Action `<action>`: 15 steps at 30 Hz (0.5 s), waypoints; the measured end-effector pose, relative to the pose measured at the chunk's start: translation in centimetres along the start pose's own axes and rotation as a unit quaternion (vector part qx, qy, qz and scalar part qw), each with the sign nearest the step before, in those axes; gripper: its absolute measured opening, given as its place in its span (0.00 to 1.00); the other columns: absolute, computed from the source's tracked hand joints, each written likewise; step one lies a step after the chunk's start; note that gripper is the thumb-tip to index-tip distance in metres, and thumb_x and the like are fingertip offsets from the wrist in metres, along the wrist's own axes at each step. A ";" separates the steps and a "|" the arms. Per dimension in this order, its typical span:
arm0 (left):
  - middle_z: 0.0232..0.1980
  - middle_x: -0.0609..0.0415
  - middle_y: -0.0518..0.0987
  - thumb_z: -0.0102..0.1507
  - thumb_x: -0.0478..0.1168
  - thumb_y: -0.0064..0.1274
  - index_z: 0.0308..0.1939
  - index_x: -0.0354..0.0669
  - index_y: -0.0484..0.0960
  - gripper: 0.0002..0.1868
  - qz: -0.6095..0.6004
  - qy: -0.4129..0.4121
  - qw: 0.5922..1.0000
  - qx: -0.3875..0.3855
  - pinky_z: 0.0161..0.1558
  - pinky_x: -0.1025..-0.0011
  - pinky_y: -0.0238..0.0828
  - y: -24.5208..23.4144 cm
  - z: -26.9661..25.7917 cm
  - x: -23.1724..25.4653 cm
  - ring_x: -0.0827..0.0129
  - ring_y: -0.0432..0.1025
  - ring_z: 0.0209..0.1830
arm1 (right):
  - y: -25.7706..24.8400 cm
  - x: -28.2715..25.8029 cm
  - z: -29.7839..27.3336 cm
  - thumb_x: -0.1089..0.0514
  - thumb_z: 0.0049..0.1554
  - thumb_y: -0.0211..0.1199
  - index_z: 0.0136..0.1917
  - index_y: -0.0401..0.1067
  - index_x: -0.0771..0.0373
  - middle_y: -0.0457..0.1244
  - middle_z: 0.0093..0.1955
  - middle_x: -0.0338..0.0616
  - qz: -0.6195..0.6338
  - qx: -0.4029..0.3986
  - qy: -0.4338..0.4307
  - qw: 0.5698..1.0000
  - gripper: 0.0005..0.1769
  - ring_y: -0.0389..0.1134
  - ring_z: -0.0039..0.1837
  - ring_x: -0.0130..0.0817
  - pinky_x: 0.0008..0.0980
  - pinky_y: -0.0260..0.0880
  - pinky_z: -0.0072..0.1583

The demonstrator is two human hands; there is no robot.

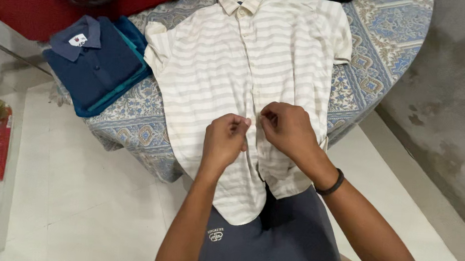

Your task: The person folds a blue shirt and then a white shirt on a table next to an open suitcase.

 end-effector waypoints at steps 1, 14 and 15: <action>0.30 0.46 0.84 0.66 0.45 0.52 0.41 0.39 0.83 0.12 -0.054 -0.022 0.998 -0.024 0.28 0.58 0.69 -0.3 0.2 -0.3 0.57 0.77 0.22 | 0.0 0.1 0.0 0.59 0.53 0.67 0.45 0.79 0.66 0.71 0.38 0.51 0.011 -0.004 0.013 1.000 0.09 0.75 0.40 0.43 0.37 0.74 0.44; 0.36 0.49 0.83 0.66 0.41 0.53 0.37 0.41 0.84 0.09 0.184 0.243 0.938 0.164 0.34 0.56 0.72 0.2 1.1 3.3 0.52 0.78 0.31 | 1.7 0.4 2.5 0.53 0.52 0.68 0.42 0.74 0.67 0.68 0.41 0.55 -0.104 0.004 0.003 0.995 0.14 0.70 0.41 0.55 0.50 0.70 0.44; 0.36 0.48 0.83 0.65 0.41 0.53 0.37 0.40 0.84 0.08 0.183 0.253 0.936 0.164 0.34 0.56 0.73 0.5 2.1 3.4 0.52 0.78 0.32 | 1.9 0.7 3.2 0.53 0.52 0.68 0.43 0.74 0.67 0.68 0.41 0.56 -0.112 0.011 0.007 0.994 0.14 0.70 0.41 0.56 0.50 0.70 0.44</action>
Point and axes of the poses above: each hand's wrist, its own z-axis towards the middle knuckle, its own y-axis out of the palm, x = y × z, the point moved 3 cm from there along z, towards the middle knuckle
